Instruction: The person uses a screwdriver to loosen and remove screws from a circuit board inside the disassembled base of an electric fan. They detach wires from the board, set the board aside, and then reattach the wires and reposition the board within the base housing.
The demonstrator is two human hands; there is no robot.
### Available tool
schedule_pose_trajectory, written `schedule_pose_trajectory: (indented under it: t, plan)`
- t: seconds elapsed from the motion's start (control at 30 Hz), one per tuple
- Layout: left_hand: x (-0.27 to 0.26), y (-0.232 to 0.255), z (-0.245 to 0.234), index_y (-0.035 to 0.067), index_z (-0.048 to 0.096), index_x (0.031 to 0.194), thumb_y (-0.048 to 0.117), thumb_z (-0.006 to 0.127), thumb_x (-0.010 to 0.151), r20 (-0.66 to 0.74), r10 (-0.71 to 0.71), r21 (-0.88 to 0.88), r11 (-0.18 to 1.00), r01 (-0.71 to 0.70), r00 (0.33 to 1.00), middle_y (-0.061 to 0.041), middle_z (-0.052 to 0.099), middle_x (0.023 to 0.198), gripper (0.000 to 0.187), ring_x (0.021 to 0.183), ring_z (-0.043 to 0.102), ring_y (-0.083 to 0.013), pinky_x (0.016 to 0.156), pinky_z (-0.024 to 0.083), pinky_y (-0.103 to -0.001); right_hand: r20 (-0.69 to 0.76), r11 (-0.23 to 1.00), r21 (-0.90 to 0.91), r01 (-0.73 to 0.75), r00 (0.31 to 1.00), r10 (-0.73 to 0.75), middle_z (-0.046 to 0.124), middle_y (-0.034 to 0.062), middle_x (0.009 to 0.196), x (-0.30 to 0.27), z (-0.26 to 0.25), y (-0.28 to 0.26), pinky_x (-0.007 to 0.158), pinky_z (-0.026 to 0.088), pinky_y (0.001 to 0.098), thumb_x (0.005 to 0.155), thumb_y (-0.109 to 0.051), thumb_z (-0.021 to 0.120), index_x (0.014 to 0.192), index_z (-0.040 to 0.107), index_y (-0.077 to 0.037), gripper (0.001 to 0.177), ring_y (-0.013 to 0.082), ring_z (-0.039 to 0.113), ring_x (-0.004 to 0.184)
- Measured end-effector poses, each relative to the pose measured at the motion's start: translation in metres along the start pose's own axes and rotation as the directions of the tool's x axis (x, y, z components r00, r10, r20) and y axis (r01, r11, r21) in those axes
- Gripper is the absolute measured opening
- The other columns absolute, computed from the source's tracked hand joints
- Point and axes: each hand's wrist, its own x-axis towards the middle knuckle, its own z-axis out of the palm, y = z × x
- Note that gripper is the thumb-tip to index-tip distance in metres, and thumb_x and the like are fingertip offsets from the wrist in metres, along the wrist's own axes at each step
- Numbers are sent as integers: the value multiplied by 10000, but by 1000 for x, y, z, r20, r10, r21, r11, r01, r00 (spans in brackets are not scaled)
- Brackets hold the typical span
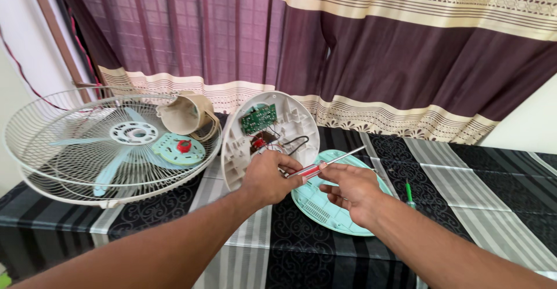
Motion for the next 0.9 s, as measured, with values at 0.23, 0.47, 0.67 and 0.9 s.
schedule_pose_trajectory:
  t: [0.23, 0.47, 0.67, 0.9]
  plan:
    - [10, 5, 43, 156, 820, 1007, 261, 854, 732, 8, -56, 35, 998, 56, 998, -56, 803, 952, 297, 851, 773, -216, 835, 594, -344, -76, 997, -34, -68, 995, 65, 800, 26, 1002, 23, -28, 14, 622, 466, 283, 839, -233, 829, 990, 767, -96, 213, 151, 685, 803]
    - [16, 6, 80, 151, 816, 1014, 240, 834, 778, 48, -97, 140, 986, 90, 994, -108, 781, 979, 253, 912, 750, -283, 879, 579, -379, -79, 988, -105, -114, 991, 106, 805, 45, 937, 56, -50, 32, 559, 438, 293, 823, -215, 858, 947, 757, -73, 214, 160, 678, 742]
    - [25, 1, 99, 135, 795, 1047, 184, 804, 802, 99, -104, 200, 976, 83, 990, -153, 763, 991, 250, 958, 735, -311, 906, 567, -401, -52, 977, -156, -143, 989, 136, 801, 47, 922, 85, -59, 41, 572, 475, 299, 818, -191, 851, 898, 774, -77, 160, 161, 667, 704]
    - [26, 8, 105, 137, 793, 1032, 218, 768, 855, 149, -185, 252, 957, 144, 971, -144, 766, 942, 196, 943, 741, -308, 898, 583, -395, -48, 960, -216, -176, 984, 170, 805, 55, 923, 100, -62, 45, 609, 514, 298, 828, -125, 830, 920, 765, -72, 125, 145, 670, 667]
